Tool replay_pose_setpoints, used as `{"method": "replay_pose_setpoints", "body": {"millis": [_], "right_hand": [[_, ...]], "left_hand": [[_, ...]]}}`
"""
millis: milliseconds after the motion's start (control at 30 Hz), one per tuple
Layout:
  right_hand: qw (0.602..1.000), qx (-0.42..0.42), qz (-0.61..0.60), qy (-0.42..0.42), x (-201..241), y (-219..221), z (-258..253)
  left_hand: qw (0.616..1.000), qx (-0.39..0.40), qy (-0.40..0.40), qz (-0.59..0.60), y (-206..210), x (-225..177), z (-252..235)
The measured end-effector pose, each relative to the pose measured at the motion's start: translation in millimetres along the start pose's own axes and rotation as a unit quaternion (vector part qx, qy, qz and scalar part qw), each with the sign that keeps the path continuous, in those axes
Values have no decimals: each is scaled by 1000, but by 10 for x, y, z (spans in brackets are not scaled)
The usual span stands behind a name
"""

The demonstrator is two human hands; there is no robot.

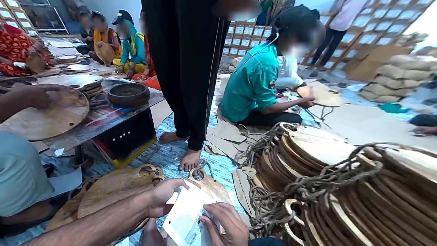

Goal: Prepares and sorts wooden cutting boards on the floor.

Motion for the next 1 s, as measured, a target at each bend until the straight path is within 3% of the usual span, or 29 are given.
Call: {"method": "replay_pose_setpoints", "body": {"millis": [467, 700, 1000], "right_hand": [[998, 4, 55, -37, 110, 15, 4], [999, 39, 6, -9, 60, 4, -92], [991, -14, 81, -104, 95, 62, 93]], "left_hand": [[1000, 7, 7, 6, 53, -27, 17], [999, 29, 1, -21, 41, -14, 27], [1000, -7, -5, -2, 40, -29, 39]]}}
Point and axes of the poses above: each hand's wrist, its own z-axis away from the middle knuckle, its own y-axis out of the palm, x = y × z, the point moved 5 cm from there along -z, towards the middle knuckle, and after that the axes turned 12 degrees about -z, right-handed, at the moved point
